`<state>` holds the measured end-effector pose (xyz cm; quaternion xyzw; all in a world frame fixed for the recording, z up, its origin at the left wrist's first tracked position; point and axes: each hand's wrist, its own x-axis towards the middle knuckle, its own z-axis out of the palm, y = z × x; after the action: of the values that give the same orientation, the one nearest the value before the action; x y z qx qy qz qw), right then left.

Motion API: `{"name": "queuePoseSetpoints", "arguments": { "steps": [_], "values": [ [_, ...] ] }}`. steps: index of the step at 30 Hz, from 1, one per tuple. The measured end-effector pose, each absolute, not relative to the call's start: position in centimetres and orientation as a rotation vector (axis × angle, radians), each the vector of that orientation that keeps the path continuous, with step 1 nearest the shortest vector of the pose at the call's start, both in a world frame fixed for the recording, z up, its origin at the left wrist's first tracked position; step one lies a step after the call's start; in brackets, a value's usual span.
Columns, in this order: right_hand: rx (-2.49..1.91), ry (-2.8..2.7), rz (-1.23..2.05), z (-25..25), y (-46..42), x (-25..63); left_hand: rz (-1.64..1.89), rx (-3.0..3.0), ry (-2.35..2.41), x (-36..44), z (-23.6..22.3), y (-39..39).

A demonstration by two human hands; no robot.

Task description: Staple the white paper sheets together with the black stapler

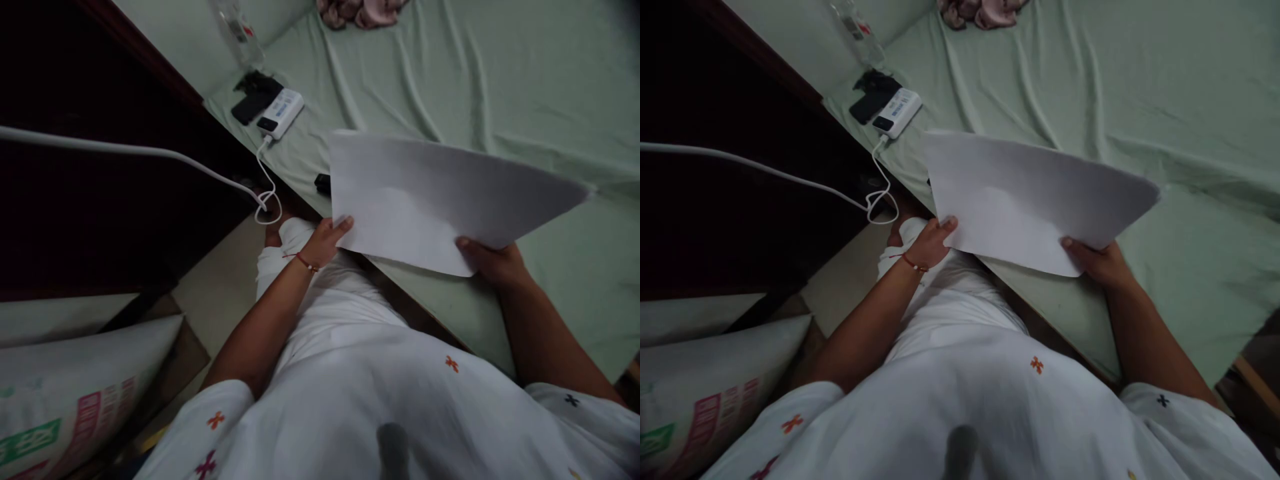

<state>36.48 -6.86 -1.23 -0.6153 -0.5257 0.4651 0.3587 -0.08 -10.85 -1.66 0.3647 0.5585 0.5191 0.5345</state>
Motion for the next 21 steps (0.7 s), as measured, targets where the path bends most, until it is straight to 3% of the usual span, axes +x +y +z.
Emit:
{"name": "queuePoseSetpoints", "arguments": {
  "steps": [10, 15, 21],
  "values": [
    [-1.468, -1.668, 1.176, -1.6, -6.0, 36.3, 1.177, 0.978, 1.371, 0.4, -0.9, -11.1],
    [-1.502, -1.645, 1.29, -1.5, -5.9, 37.3, 0.973, 1.057, 1.36, 0.1, -1.0, -11.6],
    [-1.402, -1.765, 1.643, 0.3, -5.9, 37.3, 1.083, 0.913, 1.406, 0.3, -1.8, -11.3]
  ]
}}
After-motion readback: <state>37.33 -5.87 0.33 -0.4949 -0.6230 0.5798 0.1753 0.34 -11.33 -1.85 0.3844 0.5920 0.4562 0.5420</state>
